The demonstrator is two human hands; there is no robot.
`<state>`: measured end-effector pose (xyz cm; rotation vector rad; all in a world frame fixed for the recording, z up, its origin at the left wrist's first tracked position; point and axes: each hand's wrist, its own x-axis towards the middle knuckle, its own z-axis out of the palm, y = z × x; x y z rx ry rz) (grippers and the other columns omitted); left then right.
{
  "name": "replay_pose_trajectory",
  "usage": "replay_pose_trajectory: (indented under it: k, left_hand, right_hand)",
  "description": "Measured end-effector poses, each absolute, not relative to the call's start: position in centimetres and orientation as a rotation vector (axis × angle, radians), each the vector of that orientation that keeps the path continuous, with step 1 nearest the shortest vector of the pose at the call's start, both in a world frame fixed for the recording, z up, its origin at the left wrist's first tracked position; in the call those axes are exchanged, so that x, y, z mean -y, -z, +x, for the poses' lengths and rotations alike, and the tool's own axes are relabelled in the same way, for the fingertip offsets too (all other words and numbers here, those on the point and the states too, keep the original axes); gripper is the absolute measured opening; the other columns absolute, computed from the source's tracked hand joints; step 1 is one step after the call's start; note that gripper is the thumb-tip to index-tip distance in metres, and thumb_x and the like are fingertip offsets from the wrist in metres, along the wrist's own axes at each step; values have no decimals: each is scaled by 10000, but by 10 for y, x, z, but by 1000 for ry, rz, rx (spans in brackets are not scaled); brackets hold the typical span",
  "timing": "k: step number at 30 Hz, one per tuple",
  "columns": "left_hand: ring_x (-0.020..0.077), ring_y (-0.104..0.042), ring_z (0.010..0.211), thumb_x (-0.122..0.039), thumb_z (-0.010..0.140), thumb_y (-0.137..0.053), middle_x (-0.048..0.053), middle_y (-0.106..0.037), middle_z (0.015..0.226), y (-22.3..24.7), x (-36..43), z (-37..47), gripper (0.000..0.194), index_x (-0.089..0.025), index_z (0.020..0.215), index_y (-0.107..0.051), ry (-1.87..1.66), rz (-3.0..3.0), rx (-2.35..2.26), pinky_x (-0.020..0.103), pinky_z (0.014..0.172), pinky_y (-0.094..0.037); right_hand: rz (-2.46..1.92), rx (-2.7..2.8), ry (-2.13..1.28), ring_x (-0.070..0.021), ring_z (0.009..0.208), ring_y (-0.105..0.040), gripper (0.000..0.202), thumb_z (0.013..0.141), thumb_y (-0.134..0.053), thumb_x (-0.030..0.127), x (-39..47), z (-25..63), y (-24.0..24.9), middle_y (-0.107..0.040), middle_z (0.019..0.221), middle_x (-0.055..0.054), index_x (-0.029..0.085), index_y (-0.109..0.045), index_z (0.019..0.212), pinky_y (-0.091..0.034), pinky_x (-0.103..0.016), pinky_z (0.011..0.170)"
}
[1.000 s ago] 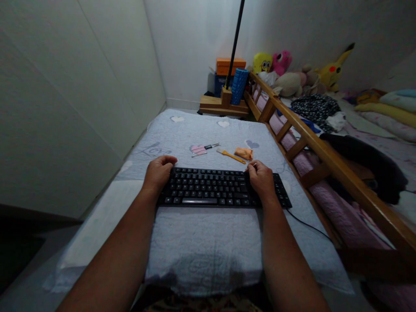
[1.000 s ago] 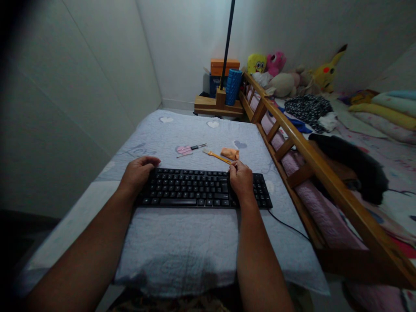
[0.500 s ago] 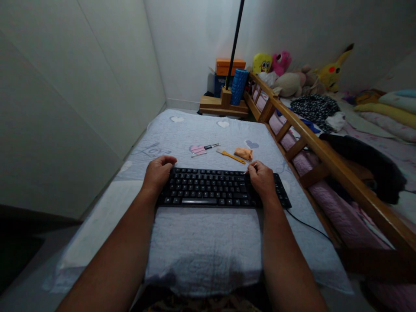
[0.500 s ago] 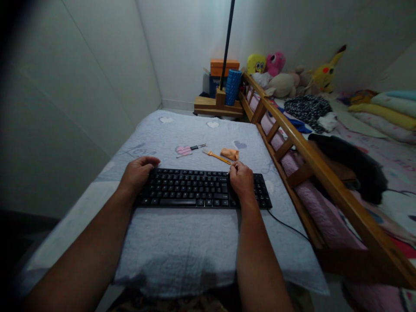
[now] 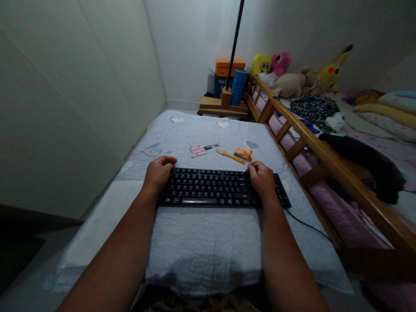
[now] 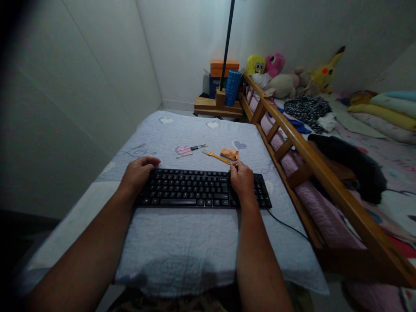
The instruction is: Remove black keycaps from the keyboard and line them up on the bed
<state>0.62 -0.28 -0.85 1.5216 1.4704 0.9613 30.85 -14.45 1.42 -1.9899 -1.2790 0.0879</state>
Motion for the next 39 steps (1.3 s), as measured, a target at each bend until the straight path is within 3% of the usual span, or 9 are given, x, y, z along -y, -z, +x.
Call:
replay_pose_trajectory:
  k: [39]
  left_hand:
    - [224, -666, 907, -173, 604, -523, 45, -737, 917, 13, 0, 6, 327, -189, 862, -723, -965, 1509, -1477, 350, 931, -488]
  right_hand:
    - [-2026, 1355, -121, -210, 689, -621, 216, 820, -446, 294, 145, 304, -17, -662, 671, -51, 219, -577, 665, -399, -299, 689]
